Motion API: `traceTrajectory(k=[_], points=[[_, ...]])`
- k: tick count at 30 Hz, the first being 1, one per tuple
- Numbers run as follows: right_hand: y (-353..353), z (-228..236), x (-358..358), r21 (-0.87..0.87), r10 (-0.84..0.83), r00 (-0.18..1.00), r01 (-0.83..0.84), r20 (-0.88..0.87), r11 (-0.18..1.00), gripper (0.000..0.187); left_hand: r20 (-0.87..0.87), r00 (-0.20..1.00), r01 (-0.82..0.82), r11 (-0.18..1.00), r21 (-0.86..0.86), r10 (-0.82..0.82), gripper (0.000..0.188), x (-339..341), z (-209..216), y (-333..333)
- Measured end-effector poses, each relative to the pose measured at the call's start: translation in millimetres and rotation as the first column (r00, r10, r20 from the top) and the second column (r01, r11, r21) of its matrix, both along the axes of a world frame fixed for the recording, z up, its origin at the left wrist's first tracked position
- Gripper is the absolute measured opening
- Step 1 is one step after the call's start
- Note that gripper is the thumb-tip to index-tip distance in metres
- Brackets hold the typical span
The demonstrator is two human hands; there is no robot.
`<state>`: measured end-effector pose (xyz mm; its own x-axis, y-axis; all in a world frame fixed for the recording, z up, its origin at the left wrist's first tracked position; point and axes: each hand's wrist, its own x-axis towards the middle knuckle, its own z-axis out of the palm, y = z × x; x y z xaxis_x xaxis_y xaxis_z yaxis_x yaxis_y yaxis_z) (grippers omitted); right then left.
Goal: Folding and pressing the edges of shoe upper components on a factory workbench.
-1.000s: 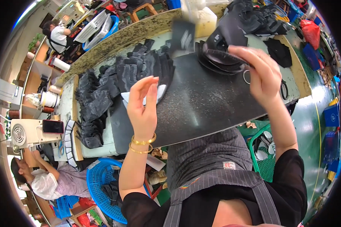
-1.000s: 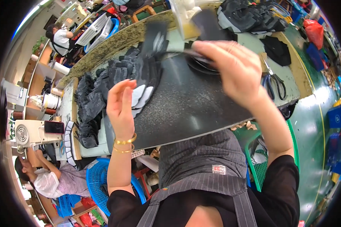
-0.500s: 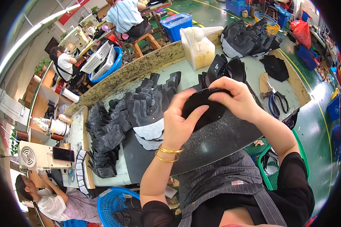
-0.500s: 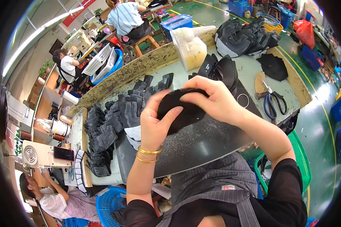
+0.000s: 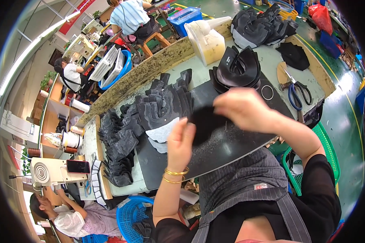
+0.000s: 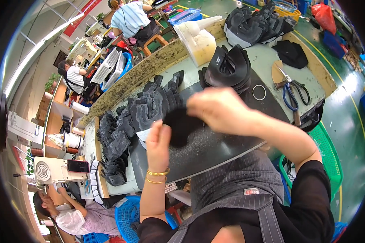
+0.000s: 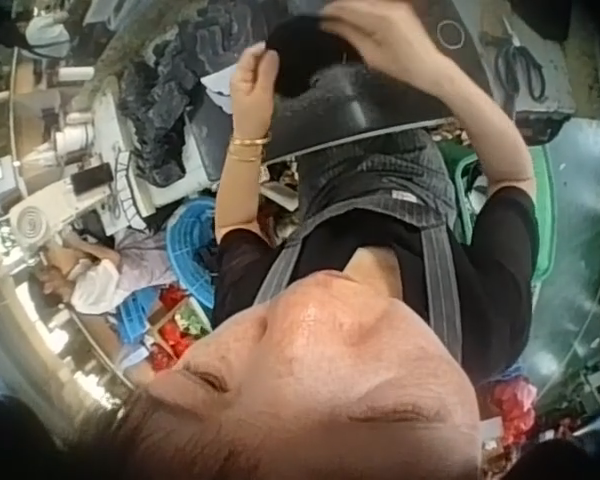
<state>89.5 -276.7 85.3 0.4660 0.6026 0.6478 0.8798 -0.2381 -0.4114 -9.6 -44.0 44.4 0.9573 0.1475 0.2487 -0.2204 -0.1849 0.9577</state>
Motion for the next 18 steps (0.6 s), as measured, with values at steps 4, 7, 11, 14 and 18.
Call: traceTrajectory(k=[4,7,11,14,18], points=[[-30.7,46.0,49.2,0.188,-0.213,0.857,0.139,0.468,0.972,0.032,0.116,0.957,-0.277,0.957,0.082,0.267,0.022,26.5,3.3,54.8],[-67.4,-32.3,107.8,-0.208,-0.175,0.951,0.231,0.256,0.951,0.029,0.125,0.961,-0.277,0.814,0.51,0.248,0.025,44.0,-35.4,92.0],[-35.6,-61.0,71.0,-0.166,-0.196,0.968,0.221,0.155,0.961,0.028,0.349,0.929,-0.366,0.451,0.814,0.123,0.032,62.3,-76.6,102.6],[51.7,-47.2,36.0,-0.044,-0.098,0.774,0.09,-0.625,0.995,0.029,0.248,0.955,-0.296,0.426,0.855,0.165,0.032,71.6,-67.6,97.5],[147.3,-119.0,51.5,-0.012,-0.001,0.751,-0.009,-0.661,1.0,0.054,-0.159,0.875,-0.24,0.695,0.678,0.458,0.05,98.1,-61.5,89.5]])
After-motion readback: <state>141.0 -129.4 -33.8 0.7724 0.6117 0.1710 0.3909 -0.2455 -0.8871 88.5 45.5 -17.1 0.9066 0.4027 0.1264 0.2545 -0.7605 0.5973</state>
